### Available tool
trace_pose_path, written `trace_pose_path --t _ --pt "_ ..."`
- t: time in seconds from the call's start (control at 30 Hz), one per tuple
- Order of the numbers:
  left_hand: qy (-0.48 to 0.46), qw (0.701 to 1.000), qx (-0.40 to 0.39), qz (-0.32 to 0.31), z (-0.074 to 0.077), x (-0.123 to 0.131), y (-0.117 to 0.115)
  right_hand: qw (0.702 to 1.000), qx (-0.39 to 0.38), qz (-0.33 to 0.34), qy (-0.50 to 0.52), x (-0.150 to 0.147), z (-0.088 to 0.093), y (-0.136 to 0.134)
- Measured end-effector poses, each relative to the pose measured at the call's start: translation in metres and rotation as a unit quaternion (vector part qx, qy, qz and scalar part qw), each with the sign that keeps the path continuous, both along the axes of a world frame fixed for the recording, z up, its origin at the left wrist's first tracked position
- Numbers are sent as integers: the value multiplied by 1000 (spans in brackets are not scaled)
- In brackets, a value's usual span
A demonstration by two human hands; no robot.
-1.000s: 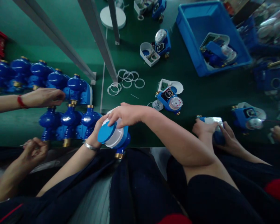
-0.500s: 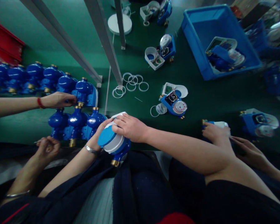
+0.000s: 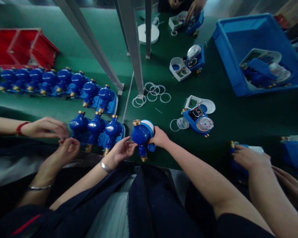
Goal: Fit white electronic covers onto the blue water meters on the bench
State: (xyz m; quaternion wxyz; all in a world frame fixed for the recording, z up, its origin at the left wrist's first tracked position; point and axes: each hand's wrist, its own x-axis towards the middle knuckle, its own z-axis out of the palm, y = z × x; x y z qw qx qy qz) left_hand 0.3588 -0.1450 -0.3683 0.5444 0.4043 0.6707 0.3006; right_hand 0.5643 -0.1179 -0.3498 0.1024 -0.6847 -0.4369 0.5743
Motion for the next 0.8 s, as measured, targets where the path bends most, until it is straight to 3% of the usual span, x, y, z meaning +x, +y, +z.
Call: trace_pose_path --t 0.13,0.3,0.5,0.67,0.8 --pt "5 999 -35 -12 14 -5 -19 990 -85 -58 97 -10 -28 -7" --pt "68 997 27 -29 31 -10 -47 965 -141 -103 193 -38 -45 -13" --pt "125 983 103 -81 31 -29 -62 958 -162 -125 203 -68 -45 -10" --pt "161 974 128 -90 28 -40 -73 952 -204 -133 185 -75 -44 -5" --pt "187 967 144 -99 28 -46 -79 959 -185 -147 158 -78 -43 -6"
